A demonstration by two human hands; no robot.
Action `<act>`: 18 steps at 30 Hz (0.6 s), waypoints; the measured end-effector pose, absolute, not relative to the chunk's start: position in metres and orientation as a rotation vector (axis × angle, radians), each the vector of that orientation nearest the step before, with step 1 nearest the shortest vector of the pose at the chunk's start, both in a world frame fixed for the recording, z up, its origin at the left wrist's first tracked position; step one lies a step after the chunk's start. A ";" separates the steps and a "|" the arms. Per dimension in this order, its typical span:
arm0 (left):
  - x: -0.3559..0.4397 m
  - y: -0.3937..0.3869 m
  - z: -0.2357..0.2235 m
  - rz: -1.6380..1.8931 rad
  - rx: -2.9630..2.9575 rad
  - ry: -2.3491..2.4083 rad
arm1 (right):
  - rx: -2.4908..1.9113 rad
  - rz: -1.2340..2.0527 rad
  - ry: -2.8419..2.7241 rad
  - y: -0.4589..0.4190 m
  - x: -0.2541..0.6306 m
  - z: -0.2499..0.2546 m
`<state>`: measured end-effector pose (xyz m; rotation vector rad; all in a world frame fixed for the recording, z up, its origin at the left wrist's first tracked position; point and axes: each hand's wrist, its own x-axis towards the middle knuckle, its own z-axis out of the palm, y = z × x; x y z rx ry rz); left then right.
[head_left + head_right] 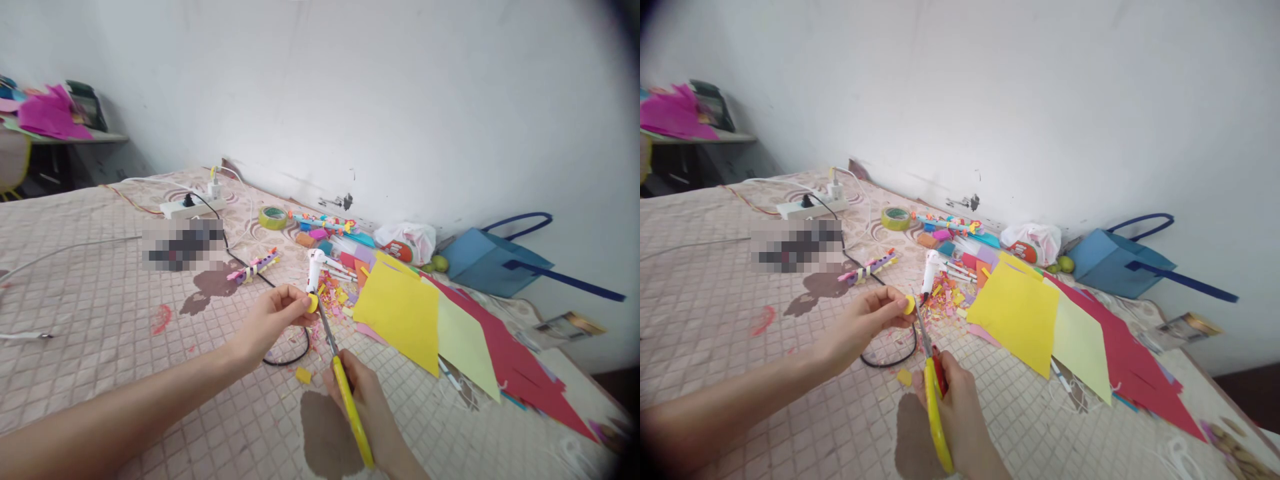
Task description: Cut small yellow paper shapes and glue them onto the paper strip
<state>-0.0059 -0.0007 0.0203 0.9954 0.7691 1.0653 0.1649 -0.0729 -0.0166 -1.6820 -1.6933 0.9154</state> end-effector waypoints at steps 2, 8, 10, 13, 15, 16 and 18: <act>-0.006 0.000 0.020 1.068 0.998 0.762 | -1.687 0.913 -1.695 -0.073 0.165 -0.016; -0.006 0.002 0.016 1.087 0.994 0.743 | -1.683 0.923 -1.695 -0.073 0.165 -0.017; -0.006 0.002 0.015 1.087 0.998 0.744 | -1.683 0.927 -1.696 -0.073 0.166 -0.017; -0.006 0.003 0.014 1.085 1.003 0.741 | -1.693 0.930 -1.690 -0.073 0.166 -0.018; -0.007 0.003 0.014 1.084 1.004 0.736 | -1.696 0.919 -1.696 -0.073 0.166 -0.018; -0.007 0.004 0.013 1.086 1.006 0.732 | -1.697 0.910 -1.700 -0.073 0.166 -0.018; -0.007 0.004 0.013 1.093 1.010 0.719 | -1.694 0.906 -1.706 -0.073 0.166 -0.018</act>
